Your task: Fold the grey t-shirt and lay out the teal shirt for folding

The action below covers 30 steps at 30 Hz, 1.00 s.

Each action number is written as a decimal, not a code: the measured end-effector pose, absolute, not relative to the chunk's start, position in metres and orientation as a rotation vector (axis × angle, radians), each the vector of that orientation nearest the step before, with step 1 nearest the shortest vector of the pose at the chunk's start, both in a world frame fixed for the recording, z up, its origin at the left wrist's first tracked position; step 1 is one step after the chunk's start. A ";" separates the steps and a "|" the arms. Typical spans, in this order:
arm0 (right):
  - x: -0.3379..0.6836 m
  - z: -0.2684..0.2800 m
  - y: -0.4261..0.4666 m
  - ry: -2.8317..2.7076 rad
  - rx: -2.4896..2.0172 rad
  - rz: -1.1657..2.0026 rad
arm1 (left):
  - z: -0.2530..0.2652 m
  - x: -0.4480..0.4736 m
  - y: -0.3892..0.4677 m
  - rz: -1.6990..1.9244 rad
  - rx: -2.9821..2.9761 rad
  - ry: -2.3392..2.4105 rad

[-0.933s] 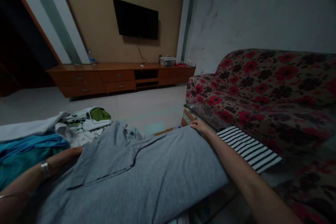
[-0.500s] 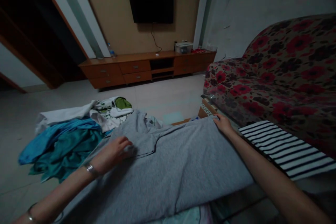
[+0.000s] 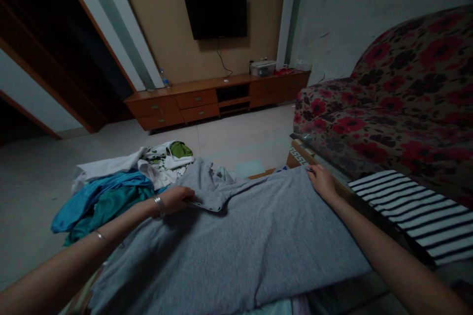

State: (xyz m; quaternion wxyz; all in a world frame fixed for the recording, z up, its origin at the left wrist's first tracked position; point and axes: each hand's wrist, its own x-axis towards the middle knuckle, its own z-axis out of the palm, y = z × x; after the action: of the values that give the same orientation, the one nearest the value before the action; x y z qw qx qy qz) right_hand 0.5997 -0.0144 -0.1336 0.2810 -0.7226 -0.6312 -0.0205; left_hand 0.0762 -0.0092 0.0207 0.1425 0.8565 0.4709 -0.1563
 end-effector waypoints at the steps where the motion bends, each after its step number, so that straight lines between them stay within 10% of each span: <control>1: 0.599 -0.134 -0.014 -1.689 -1.945 -0.063 | 0.029 0.078 0.008 -0.442 2.481 1.375; 14: 0.602 -0.128 -0.011 -1.618 -1.893 0.035 | 0.001 0.139 0.079 0.007 2.741 1.568; 30: 0.635 -0.099 0.011 -1.486 -1.830 0.431 | -0.010 0.196 0.071 -0.417 2.717 1.136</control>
State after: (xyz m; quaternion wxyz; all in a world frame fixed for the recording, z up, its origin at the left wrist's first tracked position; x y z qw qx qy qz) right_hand 0.6349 0.0113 -0.0990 0.3637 -0.7113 -0.5776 0.1677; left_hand 0.1962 0.0712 -0.0103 0.0835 0.9103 0.3806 -0.1396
